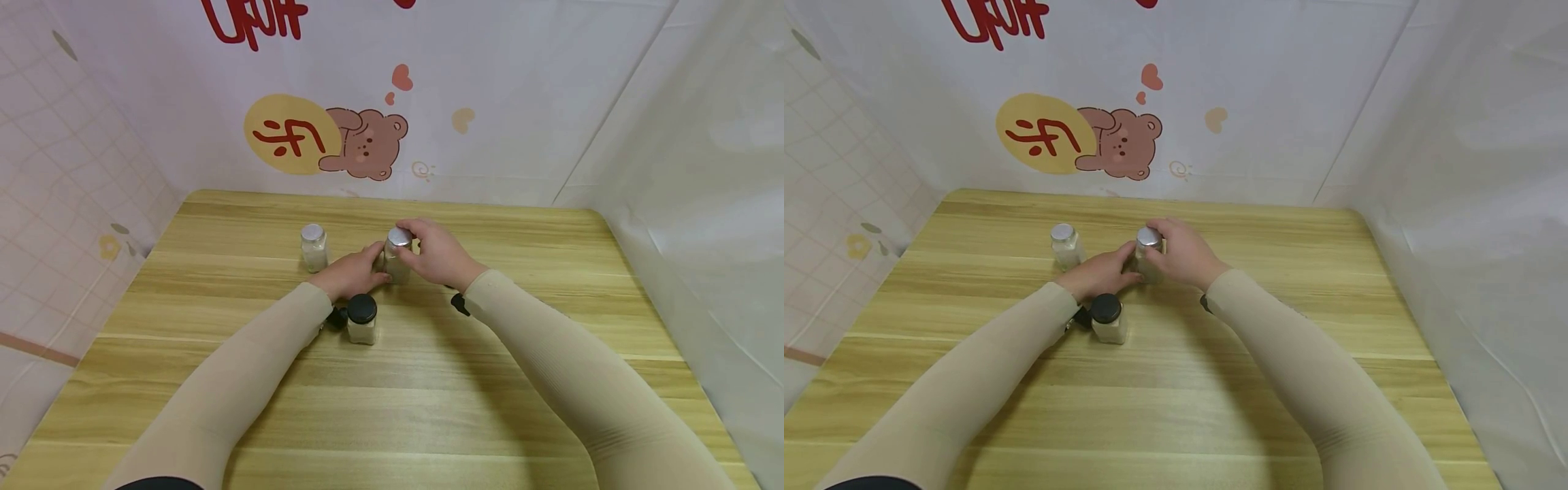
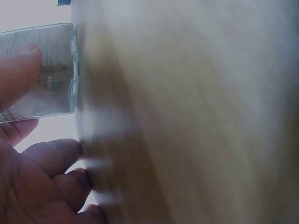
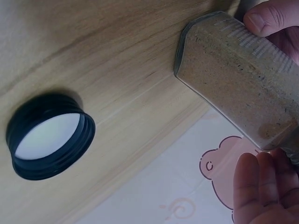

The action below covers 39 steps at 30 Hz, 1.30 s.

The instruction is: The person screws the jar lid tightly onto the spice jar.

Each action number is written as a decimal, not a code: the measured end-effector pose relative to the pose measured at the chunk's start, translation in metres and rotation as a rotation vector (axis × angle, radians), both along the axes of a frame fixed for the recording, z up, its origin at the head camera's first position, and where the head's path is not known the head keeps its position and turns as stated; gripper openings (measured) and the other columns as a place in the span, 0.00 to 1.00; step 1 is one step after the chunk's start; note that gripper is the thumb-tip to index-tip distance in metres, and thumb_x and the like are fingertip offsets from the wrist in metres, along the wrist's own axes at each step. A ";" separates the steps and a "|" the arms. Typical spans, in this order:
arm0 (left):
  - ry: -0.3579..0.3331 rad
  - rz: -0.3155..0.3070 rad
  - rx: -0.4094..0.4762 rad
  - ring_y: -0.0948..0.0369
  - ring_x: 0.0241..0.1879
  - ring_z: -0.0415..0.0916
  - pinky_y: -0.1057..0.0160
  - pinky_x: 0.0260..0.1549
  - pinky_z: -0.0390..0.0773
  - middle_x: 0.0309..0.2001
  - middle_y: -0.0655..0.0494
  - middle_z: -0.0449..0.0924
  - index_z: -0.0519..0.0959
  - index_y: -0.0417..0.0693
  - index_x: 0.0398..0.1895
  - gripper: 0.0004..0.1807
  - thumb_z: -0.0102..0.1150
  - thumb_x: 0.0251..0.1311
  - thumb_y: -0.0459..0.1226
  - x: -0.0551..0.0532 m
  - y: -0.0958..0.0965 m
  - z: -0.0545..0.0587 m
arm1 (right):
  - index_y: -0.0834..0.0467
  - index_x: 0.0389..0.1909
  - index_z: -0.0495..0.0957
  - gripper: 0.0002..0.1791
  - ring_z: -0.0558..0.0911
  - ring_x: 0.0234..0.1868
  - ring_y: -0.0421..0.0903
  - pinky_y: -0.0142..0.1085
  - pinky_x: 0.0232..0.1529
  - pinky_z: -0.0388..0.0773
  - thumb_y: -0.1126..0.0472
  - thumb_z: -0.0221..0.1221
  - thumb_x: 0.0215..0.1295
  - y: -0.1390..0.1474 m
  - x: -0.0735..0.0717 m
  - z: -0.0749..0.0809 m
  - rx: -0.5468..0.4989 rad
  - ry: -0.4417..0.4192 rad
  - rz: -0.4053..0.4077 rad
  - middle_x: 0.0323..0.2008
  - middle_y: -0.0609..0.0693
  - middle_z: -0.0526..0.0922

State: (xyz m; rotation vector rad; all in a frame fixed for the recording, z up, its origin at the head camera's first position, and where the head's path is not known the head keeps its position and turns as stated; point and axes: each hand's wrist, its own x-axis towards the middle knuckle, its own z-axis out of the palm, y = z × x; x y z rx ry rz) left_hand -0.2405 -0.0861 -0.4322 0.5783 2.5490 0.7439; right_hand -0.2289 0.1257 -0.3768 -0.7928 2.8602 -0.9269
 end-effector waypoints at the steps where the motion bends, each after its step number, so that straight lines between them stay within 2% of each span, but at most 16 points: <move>1: 0.000 -0.001 -0.001 0.44 0.74 0.71 0.41 0.72 0.71 0.78 0.42 0.66 0.50 0.58 0.84 0.40 0.56 0.77 0.53 0.000 0.000 0.000 | 0.67 0.72 0.72 0.30 0.82 0.59 0.53 0.48 0.57 0.83 0.54 0.61 0.77 0.000 0.000 0.000 -0.002 -0.002 0.000 0.62 0.60 0.82; 8: 0.001 -0.007 -0.003 0.44 0.75 0.69 0.42 0.73 0.70 0.79 0.42 0.64 0.48 0.57 0.85 0.42 0.56 0.77 0.53 -0.001 0.000 0.000 | 0.65 0.73 0.70 0.30 0.81 0.62 0.53 0.48 0.60 0.83 0.54 0.60 0.78 0.001 0.000 0.000 -0.008 -0.028 0.007 0.64 0.59 0.80; 16: -0.004 -0.007 0.001 0.44 0.75 0.69 0.42 0.73 0.70 0.79 0.42 0.64 0.49 0.57 0.84 0.41 0.56 0.77 0.53 0.000 0.000 0.000 | 0.66 0.72 0.71 0.29 0.82 0.61 0.53 0.48 0.59 0.82 0.56 0.60 0.77 0.001 0.001 0.001 -0.031 -0.045 0.005 0.62 0.59 0.81; 30: -0.016 0.010 -0.004 0.44 0.76 0.67 0.41 0.74 0.68 0.81 0.43 0.61 0.45 0.60 0.86 0.44 0.56 0.77 0.54 -0.001 0.001 -0.001 | 0.68 0.73 0.68 0.29 0.79 0.64 0.56 0.55 0.64 0.80 0.57 0.57 0.80 0.002 -0.002 -0.003 -0.065 -0.078 0.045 0.65 0.62 0.78; 39: -0.012 0.013 -0.004 0.43 0.76 0.67 0.41 0.74 0.68 0.81 0.42 0.62 0.46 0.59 0.86 0.44 0.56 0.77 0.54 -0.002 0.001 -0.002 | 0.67 0.73 0.68 0.29 0.79 0.64 0.56 0.55 0.64 0.80 0.56 0.58 0.80 0.002 0.000 0.000 -0.063 -0.092 0.040 0.65 0.61 0.78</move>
